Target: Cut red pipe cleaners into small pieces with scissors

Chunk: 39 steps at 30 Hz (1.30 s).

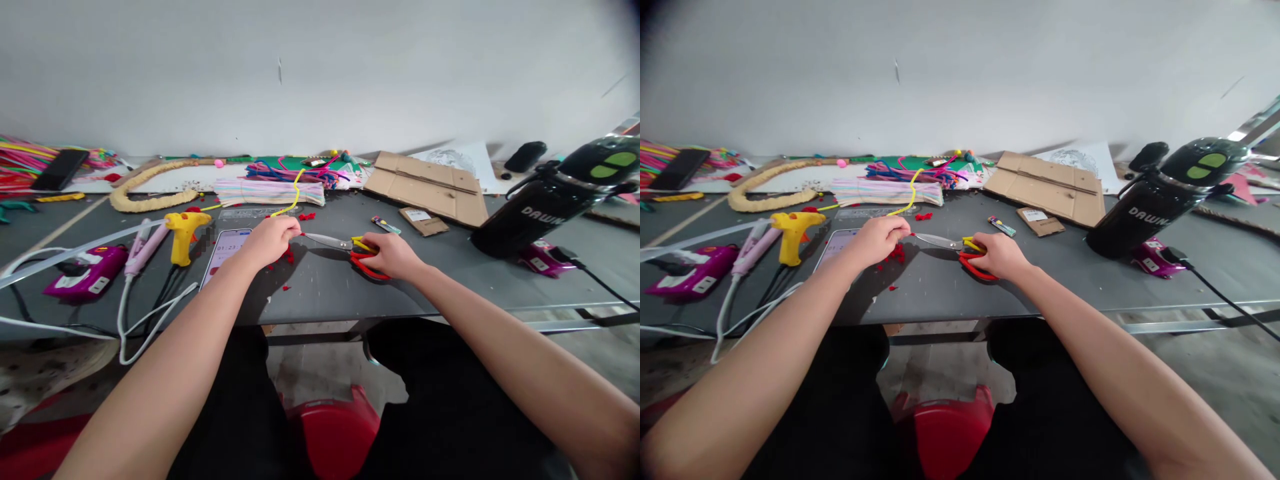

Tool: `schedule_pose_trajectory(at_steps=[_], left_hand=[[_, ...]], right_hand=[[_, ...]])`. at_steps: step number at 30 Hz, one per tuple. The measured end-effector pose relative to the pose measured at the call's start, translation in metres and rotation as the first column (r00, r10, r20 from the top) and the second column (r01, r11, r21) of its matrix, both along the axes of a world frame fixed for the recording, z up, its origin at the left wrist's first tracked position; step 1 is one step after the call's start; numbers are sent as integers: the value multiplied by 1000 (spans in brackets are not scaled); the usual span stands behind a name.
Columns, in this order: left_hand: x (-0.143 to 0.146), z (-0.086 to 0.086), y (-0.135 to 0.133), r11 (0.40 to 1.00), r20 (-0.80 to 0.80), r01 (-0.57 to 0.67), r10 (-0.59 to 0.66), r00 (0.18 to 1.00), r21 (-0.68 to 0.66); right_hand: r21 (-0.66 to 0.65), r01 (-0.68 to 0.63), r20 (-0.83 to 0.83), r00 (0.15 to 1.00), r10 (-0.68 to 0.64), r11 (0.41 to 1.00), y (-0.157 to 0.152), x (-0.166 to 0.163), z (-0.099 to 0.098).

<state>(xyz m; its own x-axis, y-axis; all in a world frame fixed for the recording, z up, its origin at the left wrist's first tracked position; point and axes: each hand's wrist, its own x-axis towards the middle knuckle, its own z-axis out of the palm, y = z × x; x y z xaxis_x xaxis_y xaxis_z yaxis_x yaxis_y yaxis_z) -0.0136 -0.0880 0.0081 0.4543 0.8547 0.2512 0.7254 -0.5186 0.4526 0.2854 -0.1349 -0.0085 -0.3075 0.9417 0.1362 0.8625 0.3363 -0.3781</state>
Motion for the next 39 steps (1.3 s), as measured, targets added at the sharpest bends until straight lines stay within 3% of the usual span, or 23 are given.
schedule_pose_trajectory(at_steps=[11, 21, 39], left_hand=[[-1, -1, -1, 998, 70, -31, 35, 997, -56], [4, -1, 1, 999, 7, -11, 11, 1000, 50], [6, -1, -1, 997, -4, -36, 36, 999, 65]], right_hand=[[3, -6, 17, 1000, 6, 1000, 0, 1, 0], [-47, 30, 22, 999, -29, 998, -2, -1, 1], [-55, -1, -12, 1000, 1, 999, 1, 2, 0]])
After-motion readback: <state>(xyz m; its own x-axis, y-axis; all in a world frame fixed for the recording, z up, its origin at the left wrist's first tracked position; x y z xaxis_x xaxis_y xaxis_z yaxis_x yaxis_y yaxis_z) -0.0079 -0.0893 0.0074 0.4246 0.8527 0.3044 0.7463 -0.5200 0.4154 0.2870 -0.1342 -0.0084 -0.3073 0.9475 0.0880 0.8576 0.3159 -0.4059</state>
